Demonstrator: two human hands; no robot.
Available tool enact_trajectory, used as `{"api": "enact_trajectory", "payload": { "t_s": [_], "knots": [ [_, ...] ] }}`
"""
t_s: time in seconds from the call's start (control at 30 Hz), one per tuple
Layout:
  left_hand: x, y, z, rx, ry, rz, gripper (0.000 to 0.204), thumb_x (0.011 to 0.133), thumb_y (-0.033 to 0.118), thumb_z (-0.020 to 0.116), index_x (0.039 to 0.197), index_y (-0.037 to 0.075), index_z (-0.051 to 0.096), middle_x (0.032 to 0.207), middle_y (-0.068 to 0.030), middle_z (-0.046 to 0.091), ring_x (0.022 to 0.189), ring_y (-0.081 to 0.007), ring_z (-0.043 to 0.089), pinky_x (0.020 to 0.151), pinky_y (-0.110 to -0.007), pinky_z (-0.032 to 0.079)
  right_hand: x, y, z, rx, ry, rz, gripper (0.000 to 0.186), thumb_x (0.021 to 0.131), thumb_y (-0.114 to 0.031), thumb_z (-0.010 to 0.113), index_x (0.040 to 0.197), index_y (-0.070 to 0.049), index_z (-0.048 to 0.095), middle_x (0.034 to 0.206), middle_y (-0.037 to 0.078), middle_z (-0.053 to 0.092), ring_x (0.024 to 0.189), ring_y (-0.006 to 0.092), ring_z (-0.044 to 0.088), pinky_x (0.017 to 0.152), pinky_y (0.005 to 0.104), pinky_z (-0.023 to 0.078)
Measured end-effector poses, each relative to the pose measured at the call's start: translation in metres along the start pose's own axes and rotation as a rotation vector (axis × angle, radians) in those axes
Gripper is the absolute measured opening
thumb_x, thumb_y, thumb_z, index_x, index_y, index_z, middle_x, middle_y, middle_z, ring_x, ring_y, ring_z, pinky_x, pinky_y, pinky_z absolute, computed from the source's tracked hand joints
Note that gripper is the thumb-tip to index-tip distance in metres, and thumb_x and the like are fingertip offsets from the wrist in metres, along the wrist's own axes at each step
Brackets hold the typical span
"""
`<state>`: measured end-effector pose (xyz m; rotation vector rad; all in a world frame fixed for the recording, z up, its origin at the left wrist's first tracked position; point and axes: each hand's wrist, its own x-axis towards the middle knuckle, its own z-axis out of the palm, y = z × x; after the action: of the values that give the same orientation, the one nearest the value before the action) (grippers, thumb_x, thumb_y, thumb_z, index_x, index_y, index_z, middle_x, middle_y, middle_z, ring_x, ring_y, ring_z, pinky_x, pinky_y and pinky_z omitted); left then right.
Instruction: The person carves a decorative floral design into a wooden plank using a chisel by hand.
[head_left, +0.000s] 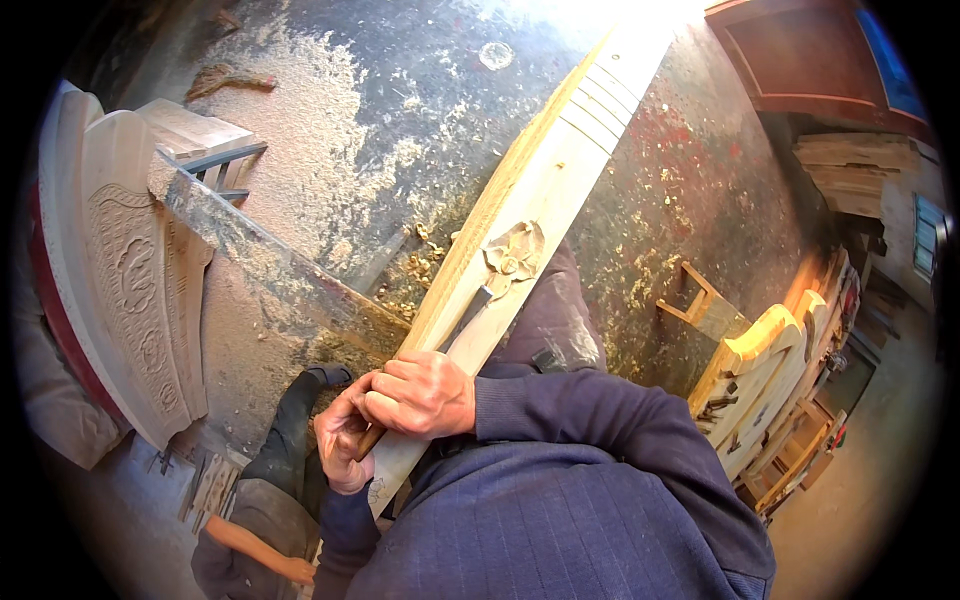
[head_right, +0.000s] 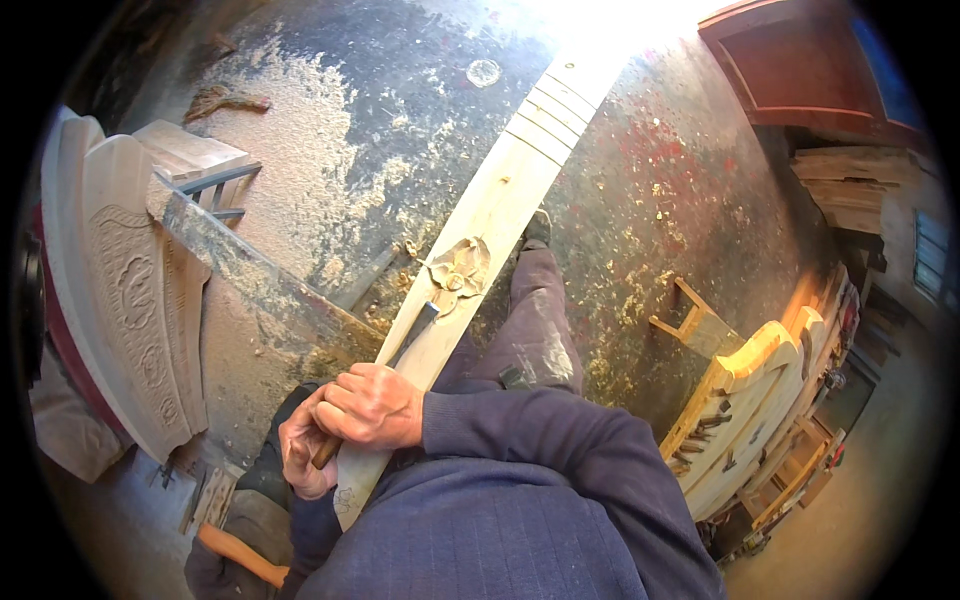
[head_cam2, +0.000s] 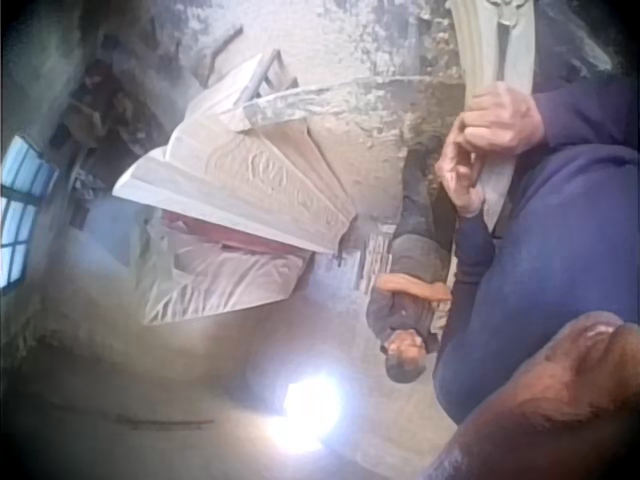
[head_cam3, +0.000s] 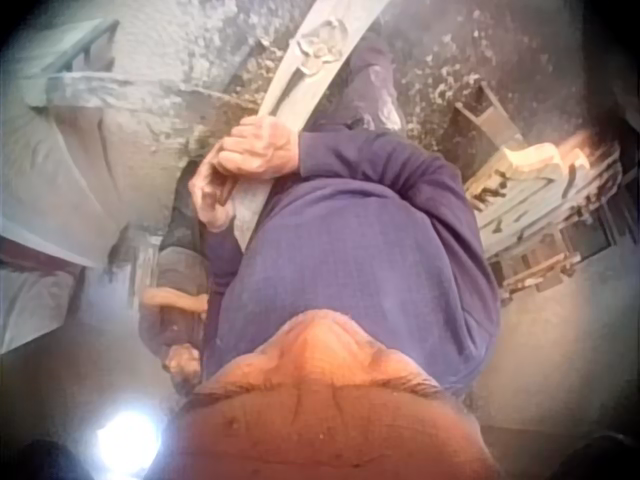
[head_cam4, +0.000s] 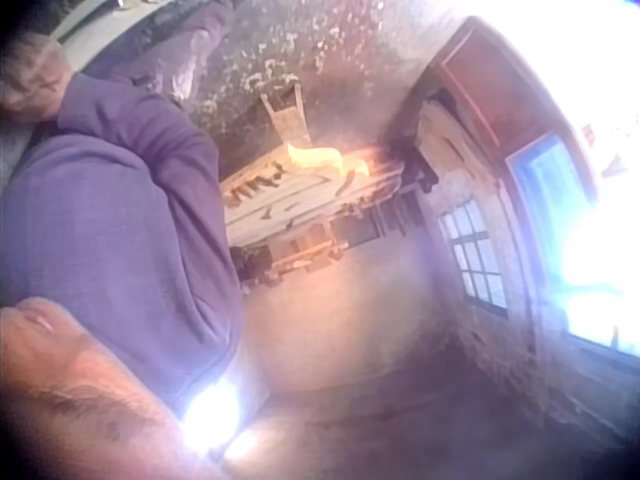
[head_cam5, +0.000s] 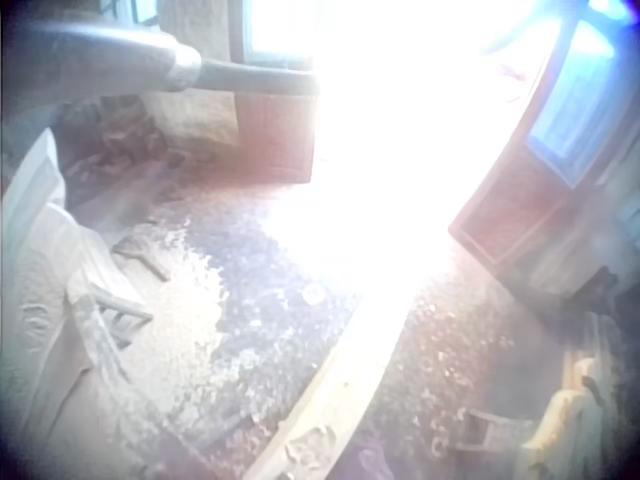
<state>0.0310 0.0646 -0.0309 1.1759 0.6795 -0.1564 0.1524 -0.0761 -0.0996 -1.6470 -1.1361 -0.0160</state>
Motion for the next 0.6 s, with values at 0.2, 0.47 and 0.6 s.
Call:
{"api": "enact_trajectory", "payload": {
  "t_s": [0.2, 0.47, 0.6],
  "knots": [
    [0.006, 0.0, 0.0, 0.025, 0.011, -0.018, 0.113, 0.089, 0.076, 0.074, 0.147, -0.019, 0.053, 0.115, -0.0112, 0.071, 0.103, -0.014, 0.067, 0.091, -0.027, 0.052, 0.003, 0.002, -0.001, -0.012, 0.014, 0.028, 0.016, 0.079, -0.02, 0.072, 0.081, -0.01, 0.059, 0.073, 0.001, 0.055, 0.063, 0.0165, 0.059, 0.057, 0.0335, 0.045],
    [-0.005, 0.003, 0.003, 0.032, 0.021, -0.054, 0.118, 0.088, 0.08, 0.071, 0.148, -0.02, 0.051, 0.121, -0.0132, 0.07, 0.107, -0.0141, 0.066, 0.095, -0.026, 0.051, 0.002, 0.0, -0.005, -0.003, 0.008, -0.022, 0.019, 0.081, -0.014, 0.074, 0.077, -0.01, 0.056, 0.072, 0.001, 0.053, 0.06, 0.0155, 0.055, 0.054, 0.0335, 0.041],
    [-0.008, 0.003, 0.007, 0.022, 0.025, -0.03, 0.118, 0.089, 0.08, 0.071, 0.147, -0.021, 0.05, 0.123, -0.0162, 0.069, 0.108, -0.0151, 0.067, 0.096, -0.027, 0.052, -0.001, -0.002, -0.004, 0.013, 0.013, -0.022, 0.017, 0.082, -0.015, 0.074, 0.079, -0.009, 0.059, 0.072, 0.001, 0.053, 0.061, 0.0154, 0.056, 0.053, 0.0331, 0.041]
  ]
}}
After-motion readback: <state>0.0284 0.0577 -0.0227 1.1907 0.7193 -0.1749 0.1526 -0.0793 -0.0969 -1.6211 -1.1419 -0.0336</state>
